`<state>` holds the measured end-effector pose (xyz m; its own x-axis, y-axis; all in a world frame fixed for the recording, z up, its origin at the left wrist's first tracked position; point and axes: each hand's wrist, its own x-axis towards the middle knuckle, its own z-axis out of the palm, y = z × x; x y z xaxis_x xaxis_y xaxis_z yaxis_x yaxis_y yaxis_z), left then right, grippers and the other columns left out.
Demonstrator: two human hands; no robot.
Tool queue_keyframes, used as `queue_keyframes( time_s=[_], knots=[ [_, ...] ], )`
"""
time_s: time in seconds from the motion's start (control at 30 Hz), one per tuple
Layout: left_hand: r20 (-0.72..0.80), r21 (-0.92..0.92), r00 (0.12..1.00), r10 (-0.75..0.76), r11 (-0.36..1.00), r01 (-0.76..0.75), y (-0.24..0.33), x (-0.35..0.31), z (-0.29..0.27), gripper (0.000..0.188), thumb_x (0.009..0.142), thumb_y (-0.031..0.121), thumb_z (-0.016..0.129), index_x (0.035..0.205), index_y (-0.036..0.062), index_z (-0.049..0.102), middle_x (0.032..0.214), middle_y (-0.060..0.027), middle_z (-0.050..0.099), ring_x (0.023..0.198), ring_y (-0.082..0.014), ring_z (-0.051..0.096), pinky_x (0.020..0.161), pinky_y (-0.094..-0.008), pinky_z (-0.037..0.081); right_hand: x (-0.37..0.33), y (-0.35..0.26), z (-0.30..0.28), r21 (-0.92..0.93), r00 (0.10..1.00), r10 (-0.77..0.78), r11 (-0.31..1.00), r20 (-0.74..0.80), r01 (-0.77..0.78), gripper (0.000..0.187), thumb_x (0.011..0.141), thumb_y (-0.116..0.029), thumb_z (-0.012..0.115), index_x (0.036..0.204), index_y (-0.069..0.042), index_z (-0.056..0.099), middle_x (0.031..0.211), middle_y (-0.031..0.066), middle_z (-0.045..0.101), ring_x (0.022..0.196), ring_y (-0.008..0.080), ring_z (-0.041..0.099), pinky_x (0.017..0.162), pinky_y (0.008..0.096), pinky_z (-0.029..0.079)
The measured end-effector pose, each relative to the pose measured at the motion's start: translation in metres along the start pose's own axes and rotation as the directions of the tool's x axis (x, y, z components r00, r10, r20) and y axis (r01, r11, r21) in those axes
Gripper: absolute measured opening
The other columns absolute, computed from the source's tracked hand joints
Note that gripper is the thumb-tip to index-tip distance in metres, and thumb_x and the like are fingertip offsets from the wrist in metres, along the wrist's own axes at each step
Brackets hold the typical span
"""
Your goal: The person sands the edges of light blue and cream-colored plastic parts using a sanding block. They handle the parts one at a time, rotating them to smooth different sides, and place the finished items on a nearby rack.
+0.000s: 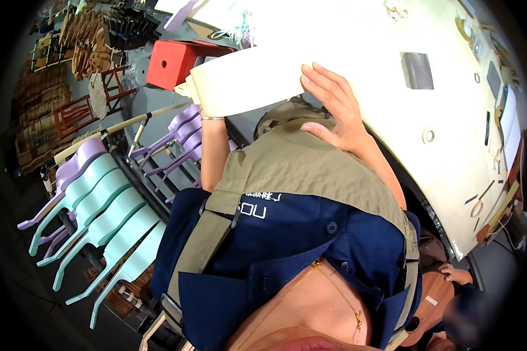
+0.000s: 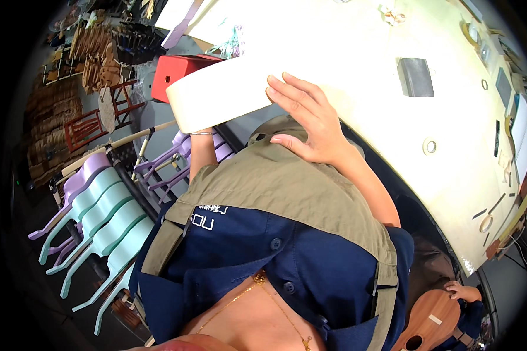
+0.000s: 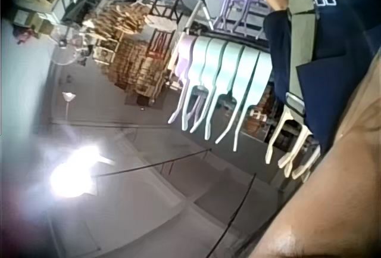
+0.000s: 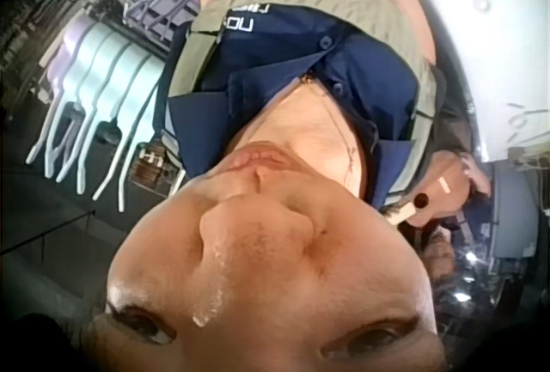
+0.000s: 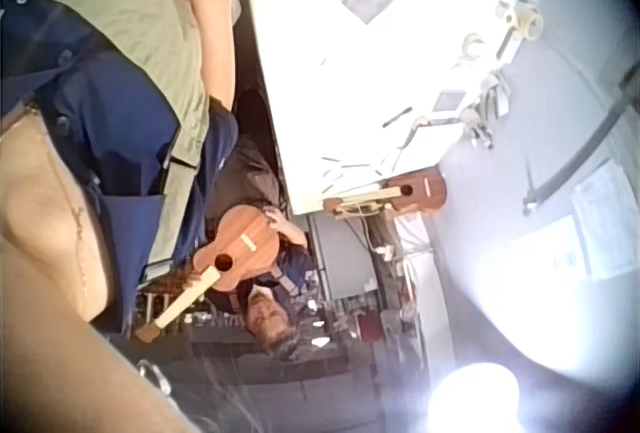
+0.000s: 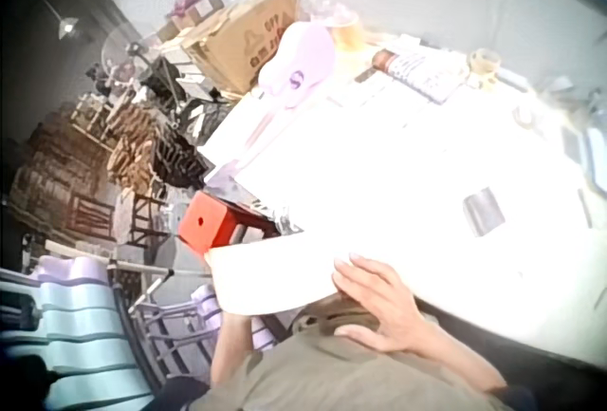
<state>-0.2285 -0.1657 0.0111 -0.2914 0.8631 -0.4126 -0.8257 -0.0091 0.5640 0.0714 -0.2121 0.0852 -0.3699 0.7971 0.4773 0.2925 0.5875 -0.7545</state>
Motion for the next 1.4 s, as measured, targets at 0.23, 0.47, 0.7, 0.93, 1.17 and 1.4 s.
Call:
queue_keyframes(
  time_s=[0.23,0.47,0.7,0.93,1.17,1.4],
  knots=[
    [0.001,-0.003,1.0,-0.011,1.0,0.011,-0.003,0.003,0.0,0.041,0.088,0.034,0.039,0.112,0.0023,0.05,0.112,-0.015,0.052,0.113,-0.0323,0.046,0.1,-0.048,0.033,-0.002,0.0,-0.002,-0.013,1.0,-0.001,1.0,0.019,0.002,0.063,0.069,-0.03,0.07,0.125,-0.008,0.051,0.131,0.0052,0.048,0.121,0.0283,0.043,0.098,0.0378,0.036],
    [-0.016,0.014,0.999,-0.039,0.999,0.039,-0.007,-0.002,-0.004,0.041,0.088,0.034,0.039,0.112,0.0023,0.05,0.111,-0.0149,0.052,0.112,-0.0322,0.046,0.1,-0.048,0.033,0.004,-0.006,-0.003,-0.071,0.998,-0.04,0.997,0.041,0.043,0.062,0.066,-0.03,0.07,0.123,-0.011,0.053,0.131,0.0018,0.049,0.117,0.0258,0.045,0.096,0.0393,0.039],
    [-0.029,0.032,0.998,-0.056,0.998,0.057,-0.013,-0.002,-0.004,0.041,0.088,0.034,0.039,0.112,0.0023,0.05,0.11,-0.0148,0.052,0.112,-0.0321,0.047,0.1,-0.048,0.033,0.003,-0.007,-0.004,-0.094,0.998,-0.058,0.994,0.032,0.06,0.064,0.063,-0.029,0.072,0.122,-0.014,0.054,0.13,-0.0011,0.049,0.116,0.0238,0.046,0.095,0.0401,0.04],
    [-0.036,0.04,0.997,-0.073,0.996,0.074,-0.02,0.0,-0.004,0.04,0.088,0.034,0.04,0.111,0.0024,0.05,0.11,-0.0147,0.052,0.111,-0.032,0.047,0.1,-0.0479,0.033,0.004,-0.011,-0.007,-0.095,0.997,-0.07,0.993,0.024,0.072,0.065,0.061,-0.027,0.074,0.122,-0.014,0.054,0.129,-0.0016,0.05,0.115,0.0227,0.047,0.094,0.039,0.041],
    [-0.044,0.049,0.995,-0.091,0.994,0.093,-0.028,0.001,-0.005,0.04,0.088,0.034,0.04,0.111,0.0024,0.05,0.109,-0.0146,0.052,0.111,-0.0319,0.047,0.1,-0.0479,0.033,0.005,-0.011,-0.011,-0.064,0.997,-0.076,0.995,0.004,0.076,0.063,0.063,-0.023,0.074,0.12,-0.009,0.054,0.127,0.0048,0.051,0.116,0.0238,0.048,0.095,0.0382,0.041],
    [-0.055,0.062,0.993,-0.107,0.992,0.11,-0.035,0.004,-0.005,0.04,0.088,0.034,0.04,0.11,0.0024,0.05,0.108,-0.0145,0.052,0.11,-0.0318,0.047,0.1,-0.0479,0.033,0.0,-0.004,-0.013,-0.021,0.999,-0.02,1.0,-0.04,0.019,0.059,0.065,-0.02,0.073,0.12,-0.006,0.054,0.127,0.0085,0.051,0.117,0.026,0.048,0.097,0.0401,0.039]
  ],
)
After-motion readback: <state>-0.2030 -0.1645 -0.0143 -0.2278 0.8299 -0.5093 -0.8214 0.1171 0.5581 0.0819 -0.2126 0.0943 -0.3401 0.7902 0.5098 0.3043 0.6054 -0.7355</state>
